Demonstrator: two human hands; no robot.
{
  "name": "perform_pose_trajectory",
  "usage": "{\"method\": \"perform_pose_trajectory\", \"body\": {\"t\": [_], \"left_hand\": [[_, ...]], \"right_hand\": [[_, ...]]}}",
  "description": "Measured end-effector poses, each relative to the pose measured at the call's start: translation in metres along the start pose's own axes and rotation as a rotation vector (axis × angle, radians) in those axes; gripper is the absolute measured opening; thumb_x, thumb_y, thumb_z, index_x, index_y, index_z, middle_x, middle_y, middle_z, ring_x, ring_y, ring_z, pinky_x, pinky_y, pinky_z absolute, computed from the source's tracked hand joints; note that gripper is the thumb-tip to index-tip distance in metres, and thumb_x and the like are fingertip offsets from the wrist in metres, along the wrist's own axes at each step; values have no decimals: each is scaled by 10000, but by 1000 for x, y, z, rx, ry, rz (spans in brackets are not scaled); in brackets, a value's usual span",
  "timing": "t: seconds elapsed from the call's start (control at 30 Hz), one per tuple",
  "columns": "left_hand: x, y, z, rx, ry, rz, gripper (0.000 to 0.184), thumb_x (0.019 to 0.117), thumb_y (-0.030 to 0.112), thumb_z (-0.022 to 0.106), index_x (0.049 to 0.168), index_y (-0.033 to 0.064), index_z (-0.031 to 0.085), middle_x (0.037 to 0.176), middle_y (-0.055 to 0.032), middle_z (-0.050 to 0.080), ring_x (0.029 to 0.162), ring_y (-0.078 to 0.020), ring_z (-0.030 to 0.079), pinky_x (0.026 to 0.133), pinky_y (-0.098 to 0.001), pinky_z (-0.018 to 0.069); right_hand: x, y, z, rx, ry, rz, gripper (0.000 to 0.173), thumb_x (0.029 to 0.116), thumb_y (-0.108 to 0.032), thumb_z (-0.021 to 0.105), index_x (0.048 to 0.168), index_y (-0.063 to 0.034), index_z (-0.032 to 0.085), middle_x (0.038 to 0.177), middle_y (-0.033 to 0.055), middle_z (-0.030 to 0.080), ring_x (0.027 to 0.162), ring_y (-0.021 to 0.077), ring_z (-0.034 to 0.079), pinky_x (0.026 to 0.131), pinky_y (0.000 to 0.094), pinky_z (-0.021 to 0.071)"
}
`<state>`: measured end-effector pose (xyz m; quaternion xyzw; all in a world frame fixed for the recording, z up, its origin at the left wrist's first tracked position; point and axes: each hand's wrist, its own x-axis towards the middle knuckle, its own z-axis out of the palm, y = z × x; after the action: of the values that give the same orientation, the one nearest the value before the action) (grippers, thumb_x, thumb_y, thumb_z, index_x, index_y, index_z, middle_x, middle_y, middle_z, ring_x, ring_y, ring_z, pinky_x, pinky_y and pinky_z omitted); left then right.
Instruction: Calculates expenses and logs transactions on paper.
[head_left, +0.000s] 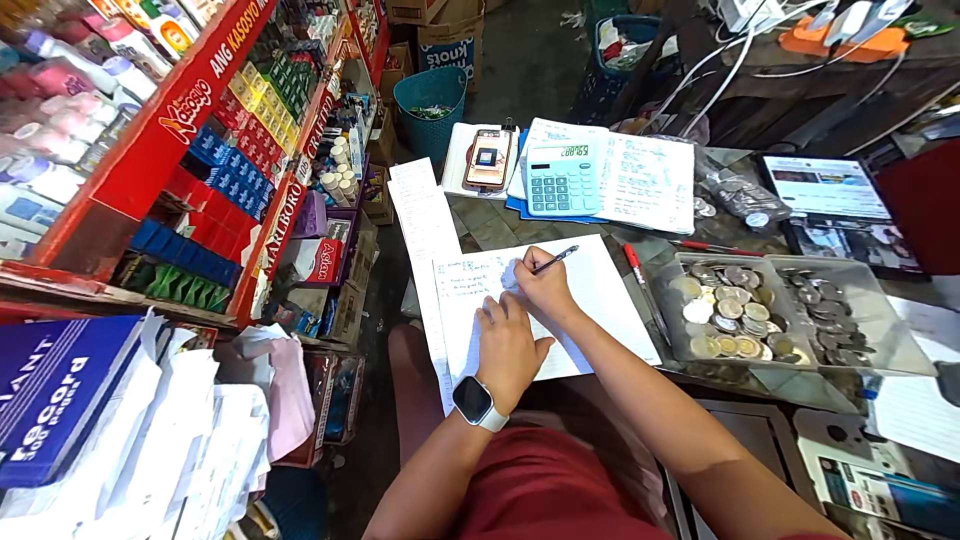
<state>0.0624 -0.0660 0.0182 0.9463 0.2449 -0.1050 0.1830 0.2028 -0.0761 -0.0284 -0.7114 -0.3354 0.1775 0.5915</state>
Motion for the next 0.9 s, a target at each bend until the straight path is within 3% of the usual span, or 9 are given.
{"method": "perform_pose_trajectory", "body": {"t": [0.13,0.27,0.4,0.6,0.7,0.77,0.8,0.87,0.9], "left_hand": [[1,-1,2,12,4,-1,809,1020,571,465,1490,-87,435,1603,-290,338,1472,-510,324,1161,-636,294],[2,-6,6,51,33,18,821,1024,583,440,1491,-92,430,1591,-293,358,1461,-498,353,1153,-632,315],[2,-6,6,60,8,16,822,1028,583,430,1499,-91,416,1597,-295,344,1467,-495,342,1158,-623,310],[3,-6,9,61,19,26,824,1027,583,434,1506,-88,408,1602,-285,343,1470,-491,338,1161,-617,307],[-6,-21,19,-72,159,72,743,1000,533,539,1441,-64,520,1563,-278,416,1453,-471,385,1171,-598,325],[-11,-38,29,-179,352,130,654,965,473,629,1344,-59,621,1502,-292,487,1411,-483,445,1163,-591,367],[-12,-49,33,-190,430,147,621,952,452,651,1309,-56,649,1470,-301,515,1395,-505,455,1153,-608,375],[-13,-73,37,-158,515,137,577,937,425,673,1262,-52,684,1417,-322,553,1367,-568,444,1131,-683,344],[-14,-84,36,-139,517,103,564,946,408,667,1271,-52,681,1412,-335,549,1370,-595,418,1129,-718,304]], "right_hand": [[0,-3,1,24,28,25,305,918,8,560,677,-108,415,571,-56,392,493,13,396,500,169,360],[5,-10,-4,154,118,103,290,932,24,557,701,-103,435,535,-51,452,433,34,475,455,188,449],[10,-7,-2,46,52,120,258,956,-4,570,734,-67,454,565,-22,475,462,48,513,484,201,483],[12,2,-2,46,84,58,260,930,2,561,713,-81,445,576,-37,429,475,35,450,490,193,427],[4,-2,-2,172,130,84,211,937,-34,586,751,-64,491,577,-45,501,466,40,505,479,218,478],[0,-12,-1,103,128,-28,208,962,-115,625,788,-17,567,635,-37,524,534,21,496,530,205,451],[-1,-16,0,17,109,-106,221,987,-159,631,859,21,632,698,14,588,596,52,548,584,229,487],[4,-14,4,-244,27,-305,268,1033,-191,583,1083,32,723,962,139,732,874,189,710,834,344,588],[9,-10,5,-373,-22,-380,295,1048,-189,554,1163,26,718,1065,185,737,1010,284,721,946,435,569]]}}
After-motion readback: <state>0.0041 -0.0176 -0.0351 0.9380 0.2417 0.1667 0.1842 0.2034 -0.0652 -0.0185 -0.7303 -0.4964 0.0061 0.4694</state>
